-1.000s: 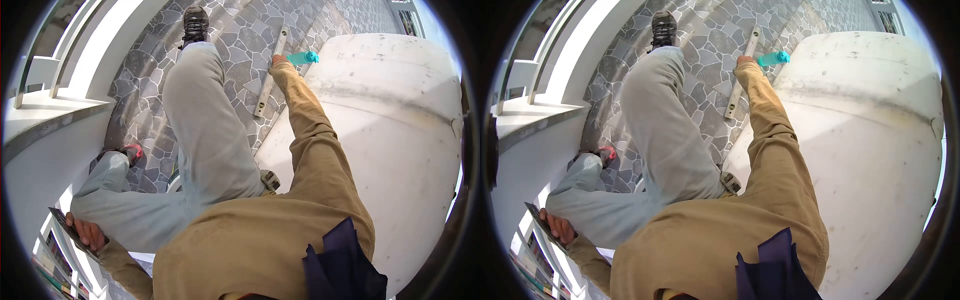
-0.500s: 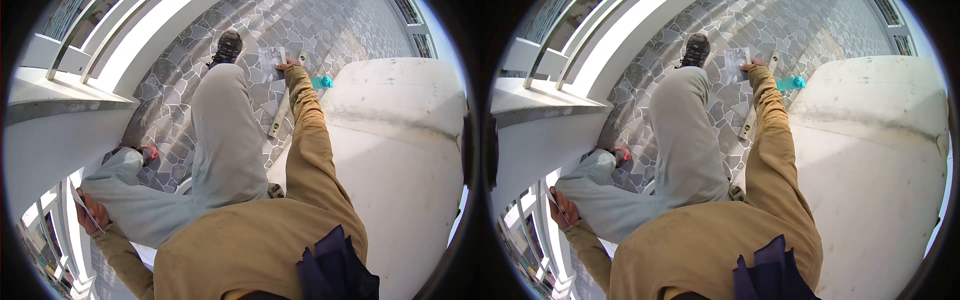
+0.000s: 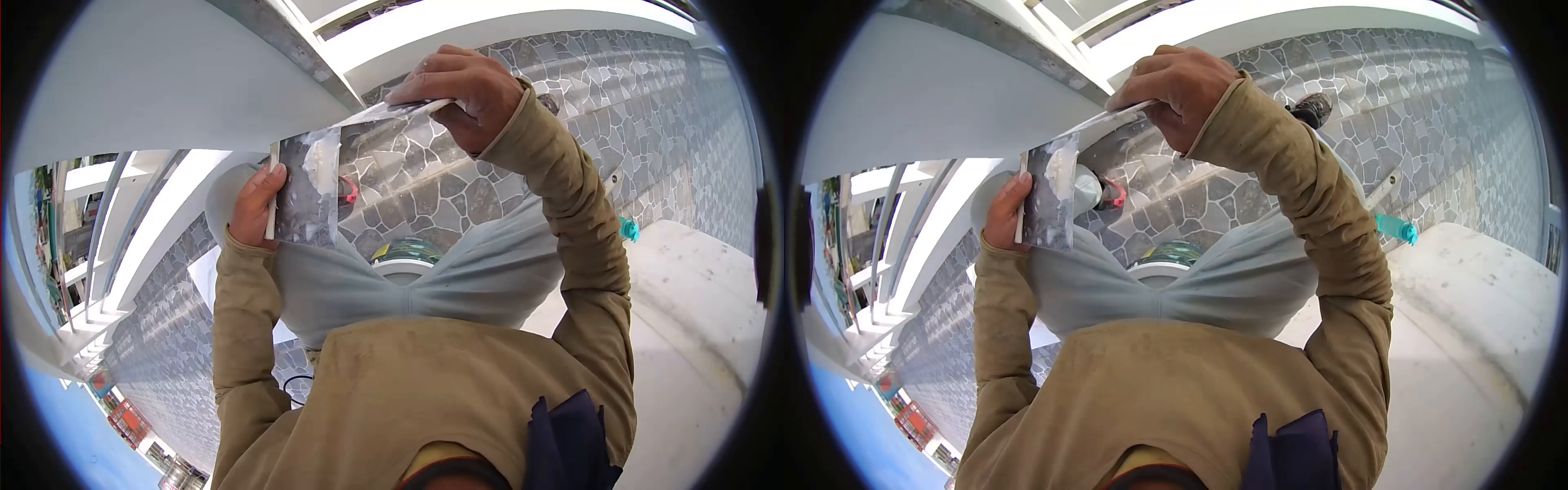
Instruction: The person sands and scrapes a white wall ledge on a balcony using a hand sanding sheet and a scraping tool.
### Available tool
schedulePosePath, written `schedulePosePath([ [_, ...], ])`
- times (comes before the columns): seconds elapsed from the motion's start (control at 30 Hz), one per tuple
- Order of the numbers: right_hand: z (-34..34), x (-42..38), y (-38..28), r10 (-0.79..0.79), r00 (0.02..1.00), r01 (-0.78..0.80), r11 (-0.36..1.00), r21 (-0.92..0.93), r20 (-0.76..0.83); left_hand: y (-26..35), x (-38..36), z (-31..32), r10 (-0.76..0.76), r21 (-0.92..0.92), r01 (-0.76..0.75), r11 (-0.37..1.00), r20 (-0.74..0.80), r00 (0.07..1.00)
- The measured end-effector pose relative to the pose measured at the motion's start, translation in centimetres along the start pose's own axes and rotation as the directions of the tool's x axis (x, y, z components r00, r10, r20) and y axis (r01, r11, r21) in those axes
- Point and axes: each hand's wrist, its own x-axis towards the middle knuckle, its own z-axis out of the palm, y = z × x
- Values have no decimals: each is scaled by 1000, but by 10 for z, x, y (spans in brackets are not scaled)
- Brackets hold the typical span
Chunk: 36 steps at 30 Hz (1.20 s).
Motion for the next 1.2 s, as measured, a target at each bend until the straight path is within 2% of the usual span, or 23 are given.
schedulePosePath([
  [0.03,16,-4,1,-70,997,69,997,-23,-36,5,-1,0,-5,5,5,1000,8,1000],
  [0.1,37,-7,-12,-38,996,38,999,4,-86,10,-1,-10,-28,10,28,1000,-16,999],
  [0.17,53,-10,-23,-172,981,168,985,-50,-90,13,-3,-17,-84,25,84,996,-35,996],
  [0.23,71,-8,-28,-163,979,160,987,-29,-126,20,-1,-13,-154,49,150,987,76,985],
  [0.3,81,-8,-25,-245,968,243,969,-44,-60,24,1,-5,-164,74,159,985,77,983],
  [0.33,76,-11,-23,-230,973,231,973,-19,18,25,2,-4,-158,96,151,984,67,985],
  [0.43,54,-10,-20,-183,981,183,983,3,65,18,7,-12,-120,97,119,988,1,993],
  [0.47,58,-6,-22,-207,978,207,978,-1,-21,19,9,-7,-138,113,136,984,8,990],
  [0.5,66,-3,-26,-178,983,178,984,-4,-34,19,9,2,-130,149,125,981,30,991],
  [0.57,79,2,-27,-238,971,239,970,-43,10,21,11,12,-148,214,128,968,79,986],
  [0.6,77,1,-21,-220,975,220,976,8,35,25,9,11,-81,201,74,977,27,996],
  [0.63,70,2,-12,-185,983,185,983,1,11,30,6,7,-14,188,20,982,-29,999],
  [0.7,60,7,20,100,959,-124,989,76,265,40,-16,-24,126,152,-98,984,-191,973],
  [0.73,78,7,58,262,914,-380,820,429,308,42,-26,-24,155,147,-121,982,-244,957],
  [0.77,104,4,109,373,838,-541,473,695,398,44,-35,-24,184,143,-147,979,-295,938],
  [0.8,120,3,151,460,762,-632,369,682,457,40,-47,-41,159,163,-116,980,-283,946],
  [0.87,159,5,226,655,588,-809,484,334,474,23,-56,-85,232,269,-138,953,-359,904],
  [0.9,180,7,251,712,525,-849,481,221,466,9,-46,-61,259,195,-185,963,-488,834],
  [0.97,190,29,236,832,412,-880,469,-74,371,7,-48,-66,252,131,-219,967,-362,897],
  [1.0,218,37,253,852,345,-929,371,12,393,6,-44,-63,253,142,-215,966,-370,894],
  [1.03,246,44,267,842,351,-927,373,27,411,6,-44,-59,259,163,-207,965,-444,858],
  [1.1,266,55,270,889,297,-952,248,180,347,8,-45,-64,270,193,-197,961,-519,811],
  [1.2,281,60,269,878,308,-951,274,143,367,11,-44,-75,234,252,-116,961,-512,827],
])
